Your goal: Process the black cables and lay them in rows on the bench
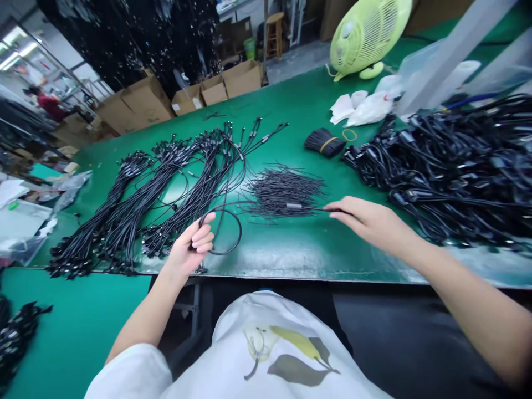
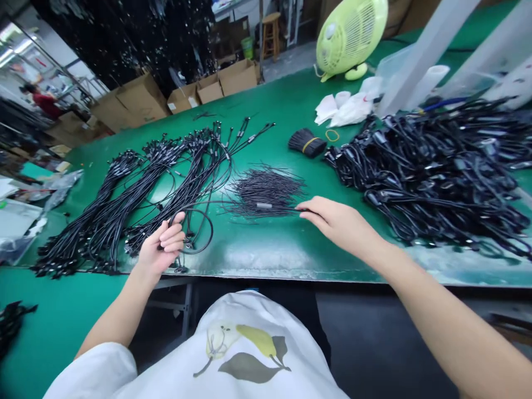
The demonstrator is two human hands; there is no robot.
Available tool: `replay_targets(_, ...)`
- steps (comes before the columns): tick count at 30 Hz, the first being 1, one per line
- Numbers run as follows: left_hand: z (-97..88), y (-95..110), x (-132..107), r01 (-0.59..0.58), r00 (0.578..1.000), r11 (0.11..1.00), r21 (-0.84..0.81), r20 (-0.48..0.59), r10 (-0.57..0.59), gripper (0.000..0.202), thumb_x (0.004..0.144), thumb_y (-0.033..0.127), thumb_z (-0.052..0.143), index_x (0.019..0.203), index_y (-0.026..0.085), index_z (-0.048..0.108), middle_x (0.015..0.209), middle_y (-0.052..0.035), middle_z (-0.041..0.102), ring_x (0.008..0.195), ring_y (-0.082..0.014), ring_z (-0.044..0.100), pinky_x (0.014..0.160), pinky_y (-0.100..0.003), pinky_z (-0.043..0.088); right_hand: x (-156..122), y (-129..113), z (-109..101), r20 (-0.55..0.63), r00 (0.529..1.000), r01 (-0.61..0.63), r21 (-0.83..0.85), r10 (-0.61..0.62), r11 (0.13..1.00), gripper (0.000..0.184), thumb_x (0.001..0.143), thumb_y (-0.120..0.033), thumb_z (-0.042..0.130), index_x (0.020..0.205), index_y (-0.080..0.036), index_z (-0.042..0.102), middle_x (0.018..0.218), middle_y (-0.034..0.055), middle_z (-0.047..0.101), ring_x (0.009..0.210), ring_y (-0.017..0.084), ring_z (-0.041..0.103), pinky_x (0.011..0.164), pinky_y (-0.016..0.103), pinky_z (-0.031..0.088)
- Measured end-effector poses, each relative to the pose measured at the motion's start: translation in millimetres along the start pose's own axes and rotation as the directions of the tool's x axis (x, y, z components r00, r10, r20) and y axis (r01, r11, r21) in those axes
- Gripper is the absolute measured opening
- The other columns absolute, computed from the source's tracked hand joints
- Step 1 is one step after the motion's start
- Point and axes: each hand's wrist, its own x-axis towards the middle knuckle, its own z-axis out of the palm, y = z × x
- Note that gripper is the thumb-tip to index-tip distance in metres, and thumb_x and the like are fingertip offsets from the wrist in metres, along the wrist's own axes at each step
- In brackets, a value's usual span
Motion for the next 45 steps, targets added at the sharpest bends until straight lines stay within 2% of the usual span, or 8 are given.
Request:
replay_targets(8,34.4,-58,33,-0.252,0.963,0.714,0.653,0.1,0.249,0.027,0.09,0.041,0.056,0.088,0.017,0.068,0.088,-0.006,0.062,0.074,-0.0134,0.057,0.065,-0.024,0.046,-16,-118,18,0.331,0.855,0.423,0.002,-0.399,0.906,0.025,0.091,-0.022,0.044,0.07,-0.02,0.059,0.062,0.0009,0.058,0.052,0.013,0.047,0.054,0.03,0.028)
replay_targets(11,44.9,-80,25,-0.279,0.942,0.637,0.719,0.333,0.036,0.03,0.09,0.044,0.054,0.087,0.018,0.066,0.094,-0.0077,0.064,0.087,-0.0186,0.059,0.079,-0.03,0.045,4,-129,16,0.235,0.92,0.301,0.092,-0.315,0.949,0.029,0.094,-0.027,0.042,0.072,-0.019,0.06,0.065,0.0008,0.06,0.055,0.012,0.049,0.054,0.027,0.029)
replay_targets(16,44.4,-83,14,-0.144,0.948,0.848,0.51,0.318,-0.03,0.027,0.089,0.044,0.057,0.086,0.017,0.058,0.08,-0.0032,0.061,0.058,-0.0103,0.051,0.06,-0.025,0.041,26,-104,30,-0.061,0.998,-0.004,0.46,0.036,0.888,0.025,0.085,-0.044,0.059,0.09,-0.019,0.061,0.088,0.0043,0.062,0.077,0.015,0.055,0.071,0.026,0.042)
replay_targets(22,50.5,-97,24,0.027,0.975,0.939,0.342,0.198,-0.1,0.041,0.084,0.058,0.057,0.079,0.017,0.059,0.066,-0.0034,0.059,0.068,-0.0167,0.057,0.071,-0.03,0.045,22,-118,80,0.225,0.904,-0.353,0.874,0.364,0.335,0.034,0.088,-0.047,0.052,0.07,-0.017,0.055,0.058,-0.0046,0.04,0.052,0.008,0.035,0.051,0.022,0.029)
replay_targets(26,47.1,-108,20,0.008,0.989,0.974,0.227,0.143,-0.041,0.039,0.088,0.055,0.053,0.079,0.018,0.06,0.055,0.0037,0.044,0.059,-0.0132,0.05,0.078,-0.033,0.045,23,-123,83,0.365,0.842,-0.327,0.931,0.396,-0.164,0.032,0.075,-0.043,0.07,0.07,-0.017,0.053,0.065,-0.005,0.045,0.051,0.005,0.028,0.049,0.02,0.028)
replay_targets(29,40.2,-108,17,-0.062,0.997,0.976,0.209,0.066,0.049,0.032,0.088,0.051,0.055,0.091,0.019,0.061,0.059,0.0066,0.037,0.049,-0.0084,0.034,0.07,-0.031,0.045,21,-123,82,0.425,0.816,-0.314,0.895,0.392,-0.317,0.035,0.069,-0.043,0.076,0.071,-0.017,0.051,0.073,-0.0024,0.051,0.06,0.007,0.041,0.058,0.023,0.041)
replay_targets(39,30.0,-128,57,-0.289,0.957,0.421,0.86,0.247,0.151,0.023,0.091,0.035,0.05,0.103,0.02,0.063,0.102,-0.0091,0.051,0.102,-0.0247,0.049,0.098,-0.042,0.038,31,-142,96,0.134,0.733,-0.179,0.984,0.667,-0.002,0.035,0.083,-0.052,0.054,0.099,-0.021,0.059,0.095,0.0054,0.066,0.083,0.016,0.062,0.072,0.028,0.05)
replay_targets(45,41.1,-132,42,-0.04,0.927,0.827,0.56,0.329,-0.178,0.035,0.089,0.051,0.052,0.105,0.02,0.056,0.093,-0.0068,0.06,0.089,-0.0221,0.058,0.08,-0.038,0.049,27,-142,79,0.153,0.76,-0.221,0.975,0.632,0.029,0.051,0.083,-0.069,0.048,0.102,-0.022,0.053,0.073,0.0015,0.063,0.058,0.013,0.059,0.052,0.023,0.047)
